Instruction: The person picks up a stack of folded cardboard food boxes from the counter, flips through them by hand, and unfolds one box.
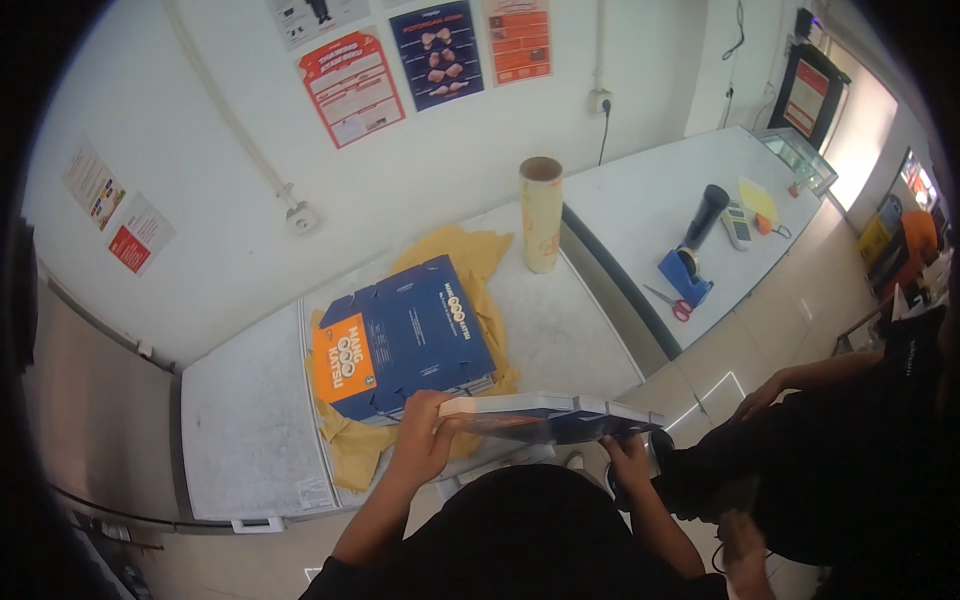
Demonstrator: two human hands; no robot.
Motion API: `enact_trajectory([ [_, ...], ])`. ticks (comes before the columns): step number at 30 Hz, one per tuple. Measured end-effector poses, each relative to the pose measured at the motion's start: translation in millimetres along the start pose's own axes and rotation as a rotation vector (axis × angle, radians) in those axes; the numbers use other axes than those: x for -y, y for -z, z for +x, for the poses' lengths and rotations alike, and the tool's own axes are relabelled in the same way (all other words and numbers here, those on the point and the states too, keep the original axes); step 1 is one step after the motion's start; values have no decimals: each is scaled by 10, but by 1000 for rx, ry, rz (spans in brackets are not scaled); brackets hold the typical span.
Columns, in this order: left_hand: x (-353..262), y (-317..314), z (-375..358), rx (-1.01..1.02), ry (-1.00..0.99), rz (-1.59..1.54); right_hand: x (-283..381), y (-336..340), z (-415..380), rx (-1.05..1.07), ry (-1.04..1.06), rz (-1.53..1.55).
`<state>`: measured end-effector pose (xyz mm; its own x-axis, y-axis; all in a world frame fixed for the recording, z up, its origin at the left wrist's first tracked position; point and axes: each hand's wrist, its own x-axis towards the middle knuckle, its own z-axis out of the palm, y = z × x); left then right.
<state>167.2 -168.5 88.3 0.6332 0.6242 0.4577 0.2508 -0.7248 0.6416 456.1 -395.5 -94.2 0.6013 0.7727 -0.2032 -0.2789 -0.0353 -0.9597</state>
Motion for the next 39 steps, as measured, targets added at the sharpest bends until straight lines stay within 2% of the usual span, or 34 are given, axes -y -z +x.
enact_trajectory([
  [3,-393,163,365,18,-72,9,-72,103,25,98,-50,-65],
  [5,-548,204,558,112,-159,37,-263,256,159,168,-65,-148],
  [11,-830,-84,1012,386,-462,129,-278,438,258,363,58,-712],
  [13,-887,-166,1156,486,-508,180,-339,530,250,278,-28,-766],
  [15,-936,-233,1301,568,-525,230,-116,698,200,142,-244,-751],
  [17,-1047,-295,1417,624,-558,264,-192,937,142,-3,-153,-724],
  [20,-1246,-401,1569,710,-620,278,-268,1242,255,-227,-84,-474],
  [23,-1263,-593,1711,767,-652,293,643,968,295,-156,-31,-217],
  [26,-1114,-986,1717,801,-691,292,1154,710,269,359,183,-215],
  [27,-1084,-1076,1701,750,-715,275,1264,586,266,494,233,-189],
  [28,-1064,-1103,1704,712,-731,261,1619,413,143,521,326,-415],
  [30,-1191,-1070,1750,665,-755,218,1811,240,59,498,445,-543],
  [33,-1252,-1044,1713,656,-618,234,1880,275,162,510,370,-796],
  [36,-1320,-1053,1702,413,-628,267,1889,297,279,587,382,-810],
  [38,-1066,-1136,1614,-30,-580,431,1852,329,339,609,429,-774],
  [39,-932,-1216,1572,-154,-498,383,1836,348,367,614,449,-756],
])
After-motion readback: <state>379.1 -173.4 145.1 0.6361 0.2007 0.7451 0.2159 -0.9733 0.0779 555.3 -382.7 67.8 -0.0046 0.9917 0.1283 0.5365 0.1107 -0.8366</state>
